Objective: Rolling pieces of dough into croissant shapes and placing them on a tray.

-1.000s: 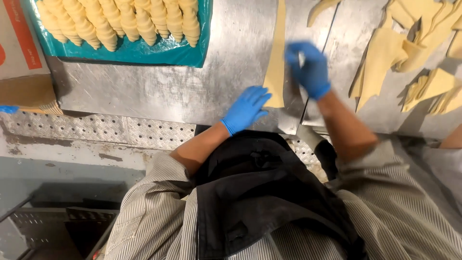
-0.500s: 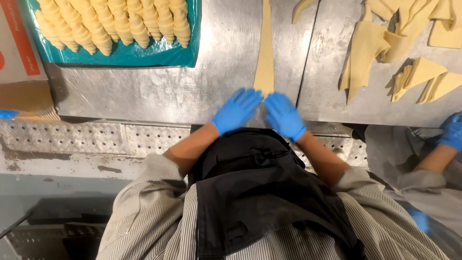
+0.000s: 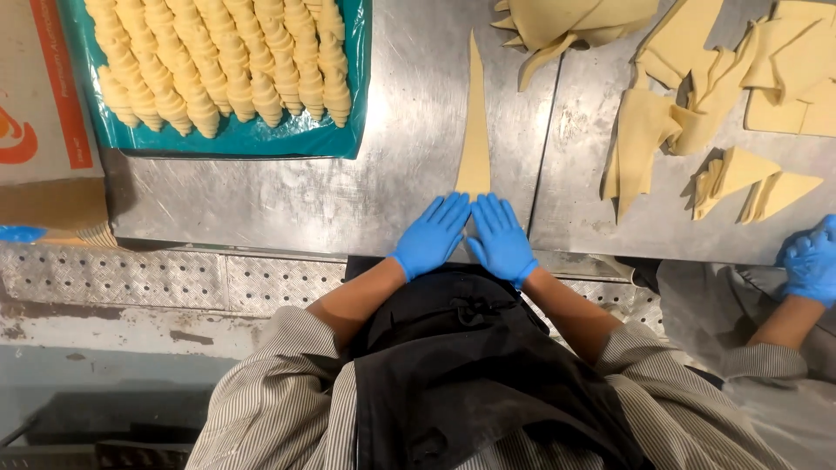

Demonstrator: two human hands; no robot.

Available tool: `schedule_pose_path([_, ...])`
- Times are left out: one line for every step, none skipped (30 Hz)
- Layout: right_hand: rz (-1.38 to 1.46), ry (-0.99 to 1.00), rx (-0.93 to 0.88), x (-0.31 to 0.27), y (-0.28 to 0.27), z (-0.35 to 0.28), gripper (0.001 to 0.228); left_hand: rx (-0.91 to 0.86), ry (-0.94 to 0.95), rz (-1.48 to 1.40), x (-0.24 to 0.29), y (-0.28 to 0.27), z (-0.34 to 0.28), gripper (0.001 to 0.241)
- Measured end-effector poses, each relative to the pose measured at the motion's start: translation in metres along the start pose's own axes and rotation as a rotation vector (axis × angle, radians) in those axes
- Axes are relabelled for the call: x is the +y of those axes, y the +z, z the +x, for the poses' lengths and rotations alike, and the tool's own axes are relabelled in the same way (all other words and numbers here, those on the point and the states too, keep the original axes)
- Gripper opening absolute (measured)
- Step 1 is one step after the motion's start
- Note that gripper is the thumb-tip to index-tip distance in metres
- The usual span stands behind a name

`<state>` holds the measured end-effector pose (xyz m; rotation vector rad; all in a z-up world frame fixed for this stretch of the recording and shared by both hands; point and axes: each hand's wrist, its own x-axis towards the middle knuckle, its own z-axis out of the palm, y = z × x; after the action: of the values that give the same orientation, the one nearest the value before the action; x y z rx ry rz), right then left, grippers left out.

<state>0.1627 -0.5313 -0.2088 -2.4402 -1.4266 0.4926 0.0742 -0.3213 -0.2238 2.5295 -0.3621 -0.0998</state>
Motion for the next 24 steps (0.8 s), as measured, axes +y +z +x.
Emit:
schedule_pose_path([-0.007,0.021,0.004,0.001,-0.005,0.009,0.075,0.021,-0.017,-0.016,-0.006,0.002,0.010,0.062])
schedule_pose_path([0.000,0.050,-0.004,-0.006,-0.007,0.009,0.075,0.026,-0.040,-0.044,-0.005,0.006,0.009,0.062])
schedule_pose_path([0.013,0.054,-0.020,-0.010,-0.012,0.009,0.075,0.012,-0.051,-0.056,-0.001,-0.002,0.007,0.062])
schedule_pose_path([-0.004,0.062,0.021,-0.010,-0.018,0.014,0.073,0.067,-0.088,-0.105,-0.001,-0.011,0.011,0.062])
schedule_pose_path([-0.020,0.070,0.062,-0.010,-0.025,0.020,0.070,0.122,-0.125,-0.154,-0.001,-0.021,0.016,0.063])
schedule_pose_path([-0.023,0.067,0.067,-0.010,-0.023,0.018,0.070,0.126,-0.124,-0.149,-0.003,-0.034,0.016,0.063])
schedule_pose_path([-0.030,0.032,0.032,-0.011,-0.021,0.016,0.072,0.178,-0.191,-0.189,-0.005,-0.047,0.016,0.064])
schedule_pose_path([-0.034,-0.002,-0.011,-0.013,-0.019,0.010,0.074,0.228,-0.263,-0.236,-0.003,-0.058,0.013,0.065])
schedule_pose_path([-0.033,-0.004,-0.014,-0.017,-0.018,0.013,0.074,0.228,-0.266,-0.238,-0.005,-0.059,0.002,0.065])
schedule_pose_path([-0.061,-0.031,-0.030,-0.020,-0.018,0.015,0.075,0.245,-0.326,-0.240,-0.007,-0.060,-0.008,0.066])
schedule_pose_path([-0.089,-0.059,-0.047,-0.023,-0.017,0.017,0.076,0.261,-0.387,-0.242,-0.008,-0.060,-0.018,0.067])
schedule_pose_path([-0.094,-0.063,-0.047,-0.021,-0.021,0.023,0.076,0.268,-0.388,-0.242,-0.005,-0.060,-0.027,0.067])
schedule_pose_path([-0.109,-0.042,-0.005,-0.020,-0.026,0.030,0.074,0.302,-0.425,-0.271,-0.003,-0.061,-0.036,0.068])
schedule_pose_path([-0.126,-0.019,0.045,-0.018,-0.031,0.039,0.072,0.337,-0.455,-0.295,-0.003,-0.064,-0.044,0.069])
schedule_pose_path([-0.132,-0.022,0.052,-0.022,-0.033,0.035,0.072,0.344,-0.450,-0.291,0.003,-0.065,-0.050,0.069])
schedule_pose_path([-0.180,-0.024,0.043,-0.024,-0.035,0.033,0.071,0.365,-0.477,-0.319,0.006,-0.067,-0.054,0.069])
schedule_pose_path([-0.228,-0.026,0.033,-0.027,-0.036,0.031,0.071,0.386,-0.504,-0.347,0.009,-0.069,-0.058,0.069])
schedule_pose_path([-0.237,-0.031,0.045,-0.026,-0.034,0.032,0.071,0.399,-0.496,-0.340,0.007,-0.069,-0.058,0.069])
schedule_pose_path([-0.179,-0.049,0.027,-0.024,-0.031,0.033,0.074,0.419,-0.509,-0.347,0.006,-0.068,-0.058,0.069])
schedule_pose_path([-0.117,-0.067,0.001,-0.025,-0.027,0.029,0.077,0.434,-0.528,-0.360,0.009,-0.065,-0.062,0.069])
schedule_pose_path([-0.123,-0.071,0.003,-0.016,-0.030,0.043,0.077,0.441,-0.526,-0.360,0.009,-0.067,-0.058,0.069])
schedule_pose_path([-0.277,-0.057,-0.015,-0.011,-0.031,0.054,0.073,0.456,-0.540,-0.359,0.014,-0.067,-0.060,0.068])
schedule_pose_path([-0.432,-0.044,-0.032,-0.006,-0.033,0.064,0.070,0.470,-0.554,-0.359,0.018,-0.068,-0.062,0.067])
schedule_pose_path([-0.434,-0.053,-0.024,-0.003,-0.042,0.078,0.070,0.480,-0.555,-0.351,0.019,-0.070,-0.060,0.067])
